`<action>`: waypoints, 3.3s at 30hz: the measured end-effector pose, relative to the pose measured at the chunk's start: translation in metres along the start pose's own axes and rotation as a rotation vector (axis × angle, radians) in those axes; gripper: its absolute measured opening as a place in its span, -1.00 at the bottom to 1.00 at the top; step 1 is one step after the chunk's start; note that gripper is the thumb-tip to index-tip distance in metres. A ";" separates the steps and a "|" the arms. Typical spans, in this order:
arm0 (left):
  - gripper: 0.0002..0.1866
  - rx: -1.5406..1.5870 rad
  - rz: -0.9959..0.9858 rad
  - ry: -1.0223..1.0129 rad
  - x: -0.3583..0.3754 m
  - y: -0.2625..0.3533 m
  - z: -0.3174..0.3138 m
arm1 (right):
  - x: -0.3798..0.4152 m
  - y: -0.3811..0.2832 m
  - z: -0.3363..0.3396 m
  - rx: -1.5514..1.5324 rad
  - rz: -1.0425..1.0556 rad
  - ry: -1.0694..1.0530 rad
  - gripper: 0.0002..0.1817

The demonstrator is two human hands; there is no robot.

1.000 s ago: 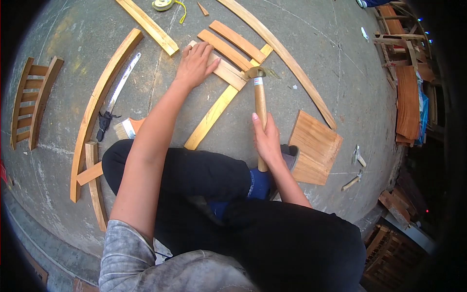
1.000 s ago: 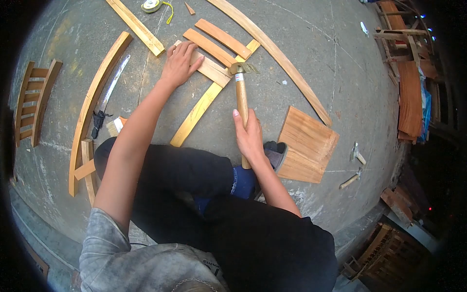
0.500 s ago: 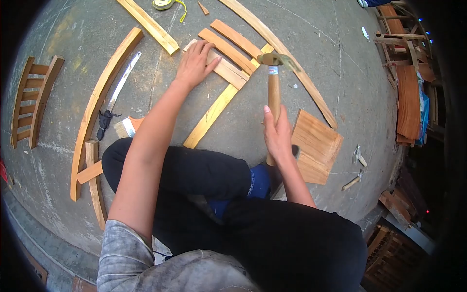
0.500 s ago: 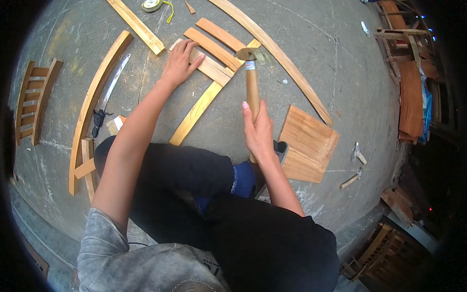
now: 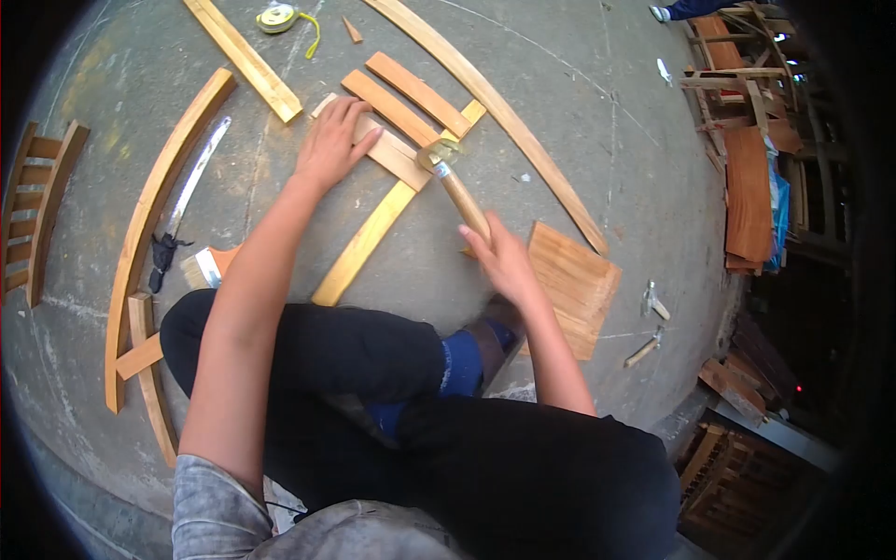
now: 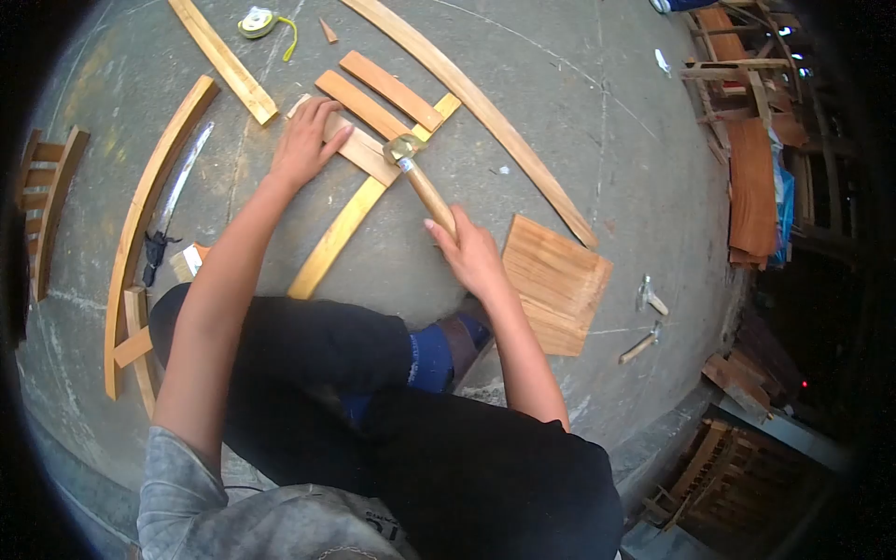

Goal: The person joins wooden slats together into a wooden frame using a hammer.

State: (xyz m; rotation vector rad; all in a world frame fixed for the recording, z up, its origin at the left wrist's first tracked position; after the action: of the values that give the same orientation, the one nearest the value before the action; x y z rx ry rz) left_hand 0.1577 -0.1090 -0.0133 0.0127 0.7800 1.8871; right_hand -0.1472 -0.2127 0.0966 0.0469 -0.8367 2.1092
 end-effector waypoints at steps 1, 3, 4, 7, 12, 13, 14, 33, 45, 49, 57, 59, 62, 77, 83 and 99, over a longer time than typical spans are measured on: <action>-0.47 0.006 0.000 0.017 -0.003 0.004 -0.003 | -0.004 -0.008 0.003 0.068 -0.011 -0.067 -0.56; -0.46 -0.013 0.019 0.026 0.001 -0.001 -0.002 | -0.009 -0.017 0.030 0.066 -0.115 -0.042 -0.51; -0.44 -0.006 -0.005 0.035 0.001 0.001 0.004 | -0.014 -0.014 0.034 0.048 -0.141 -0.021 -0.52; -0.43 -0.012 -0.012 0.047 0.004 0.003 0.009 | -0.032 0.016 0.037 -0.113 0.057 0.107 -0.56; -0.40 -0.026 -0.052 0.054 0.000 -0.002 -0.002 | -0.045 0.058 0.018 0.235 0.124 -0.078 -0.65; -0.40 -0.022 -0.040 0.050 0.003 -0.001 -0.004 | -0.042 0.050 0.012 0.267 0.087 -0.127 -0.67; -0.40 -0.034 -0.025 0.050 0.002 -0.002 -0.006 | -0.041 0.038 0.014 0.192 0.079 -0.088 -0.68; -0.27 -0.091 -0.061 0.169 0.004 0.000 0.007 | -0.032 0.017 0.031 -0.224 0.003 0.164 -0.77; -0.23 -0.102 -0.050 0.148 0.004 0.001 0.007 | -0.020 0.040 0.046 -0.145 -0.056 0.233 -0.66; -0.22 -0.102 -0.047 0.162 0.003 0.001 0.009 | -0.026 0.040 0.021 -0.178 -0.047 0.142 -0.69; -0.21 -0.072 -0.014 0.173 0.002 0.003 0.012 | -0.017 0.038 0.013 -0.057 -0.075 0.062 -0.64; -0.21 -0.051 -0.011 0.186 0.002 0.003 0.012 | -0.014 0.042 0.024 -0.058 -0.142 0.165 -0.58; -0.22 -0.048 -0.039 0.196 -0.004 0.005 0.010 | -0.016 0.060 0.025 0.023 -0.211 0.281 -0.47; -0.21 0.104 -0.135 -0.266 0.075 0.121 0.002 | -0.088 0.064 0.012 0.211 0.117 0.532 -0.58; -0.15 0.130 -0.063 -0.303 0.099 0.136 0.019 | -0.142 0.017 -0.015 0.240 0.177 0.459 -0.71; -0.61 0.419 0.132 -0.080 0.084 0.104 0.032 | -0.133 0.017 -0.007 0.324 0.171 0.367 -0.80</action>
State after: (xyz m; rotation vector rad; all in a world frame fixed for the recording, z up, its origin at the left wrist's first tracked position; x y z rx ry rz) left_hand 0.0461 -0.0486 0.0381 0.4076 1.1274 1.8008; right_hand -0.0722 -0.3083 0.0405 -0.2424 -0.2868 2.2996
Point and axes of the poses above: each hand's wrist, its own x-axis away from the middle knuckle, its own z-axis out of the back of the hand, y = z × x, the point moved 6 cm from there along -x, towards the middle knuckle, and after that the axes turned 4 degrees about -z, right-handed, at the moved point
